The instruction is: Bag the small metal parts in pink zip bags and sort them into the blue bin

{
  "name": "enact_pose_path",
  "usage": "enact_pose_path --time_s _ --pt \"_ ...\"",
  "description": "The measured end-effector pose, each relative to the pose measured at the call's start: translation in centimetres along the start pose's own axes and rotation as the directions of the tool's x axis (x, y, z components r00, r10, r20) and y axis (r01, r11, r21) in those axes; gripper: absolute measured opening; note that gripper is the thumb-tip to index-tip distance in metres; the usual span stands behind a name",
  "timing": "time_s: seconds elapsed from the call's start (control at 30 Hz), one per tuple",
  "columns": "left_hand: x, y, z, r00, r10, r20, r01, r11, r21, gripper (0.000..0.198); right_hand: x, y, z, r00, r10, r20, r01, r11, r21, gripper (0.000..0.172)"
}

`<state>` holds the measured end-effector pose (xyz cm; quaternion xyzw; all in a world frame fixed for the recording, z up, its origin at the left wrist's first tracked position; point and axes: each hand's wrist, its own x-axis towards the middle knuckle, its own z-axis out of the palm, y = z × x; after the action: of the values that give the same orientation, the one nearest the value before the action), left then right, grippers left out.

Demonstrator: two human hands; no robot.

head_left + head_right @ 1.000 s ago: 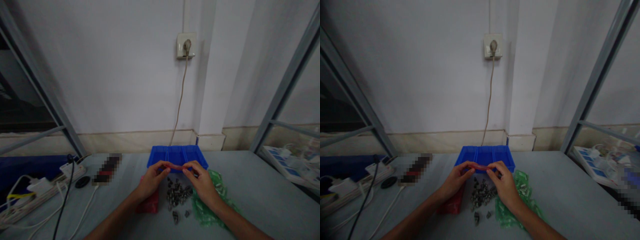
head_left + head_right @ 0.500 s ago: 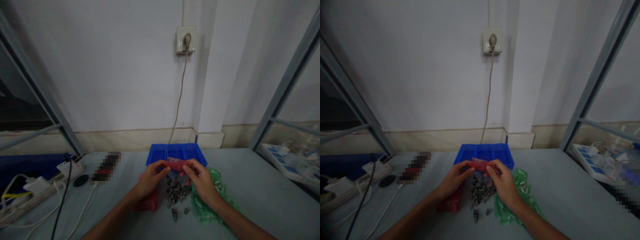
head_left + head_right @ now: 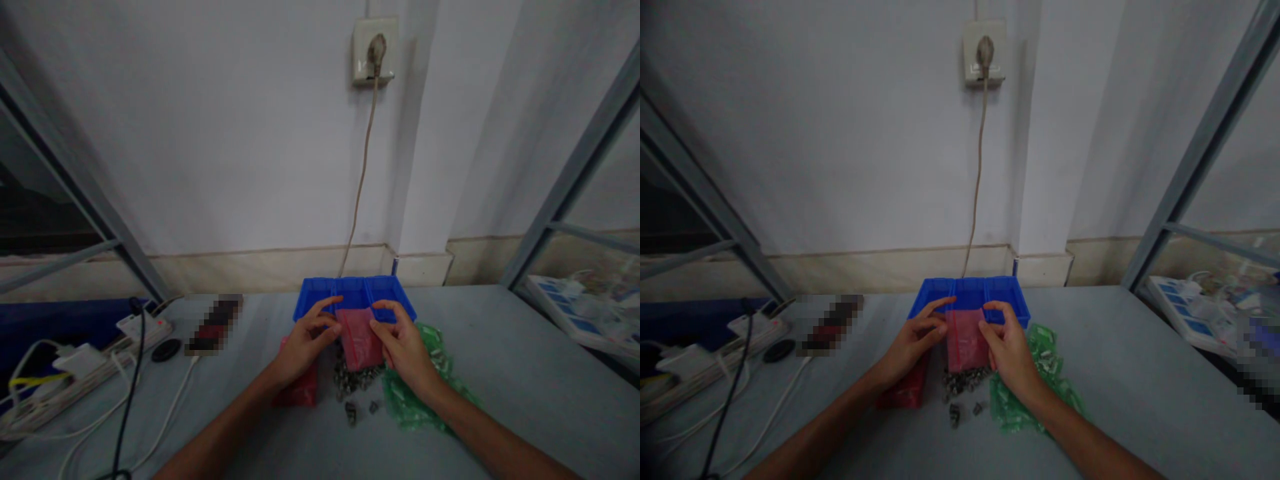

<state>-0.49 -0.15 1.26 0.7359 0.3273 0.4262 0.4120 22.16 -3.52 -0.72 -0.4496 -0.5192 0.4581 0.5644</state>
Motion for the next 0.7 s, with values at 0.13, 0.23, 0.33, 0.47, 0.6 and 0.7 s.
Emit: enact_pose_path --time_s 0.13,0.23,0.33,0.47,0.6,0.7 --pt "-0.2 0.9 -0.1 0.999 -0.029 0.033 0.031 0.997 -0.064 0.043 -0.1 -0.2 0.1 0.999 0.035 0.024 -0.035 0.999 -0.004 0.043" --pt "-0.2 1.3 0.0 0.998 -0.040 0.045 0.044 0.995 -0.088 0.041 -0.3 -0.5 0.2 0.999 0.046 0.016 -0.046 0.998 -0.035 0.045" --pt "-0.2 1.7 0.0 0.999 -0.027 0.019 0.028 0.997 -0.068 0.039 -0.3 -1.0 0.2 0.999 0.029 0.024 -0.028 0.999 -0.042 0.046" --pt "-0.2 1.9 0.1 0.997 0.014 0.072 -0.013 1.000 -0.020 0.036 -0.2 -1.4 0.2 0.999 0.011 0.044 -0.011 1.000 -0.002 0.044" --pt "-0.4 1.3 0.1 0.999 -0.011 0.052 0.009 1.000 0.028 0.034 -0.2 -1.1 0.2 0.999 0.007 0.052 -0.007 1.000 0.008 0.043" --pt "-0.4 0.4 0.2 1.000 -0.027 0.012 0.027 1.000 0.009 0.033 -0.1 -0.7 0.3 0.998 0.008 0.057 -0.009 1.000 0.019 0.043"
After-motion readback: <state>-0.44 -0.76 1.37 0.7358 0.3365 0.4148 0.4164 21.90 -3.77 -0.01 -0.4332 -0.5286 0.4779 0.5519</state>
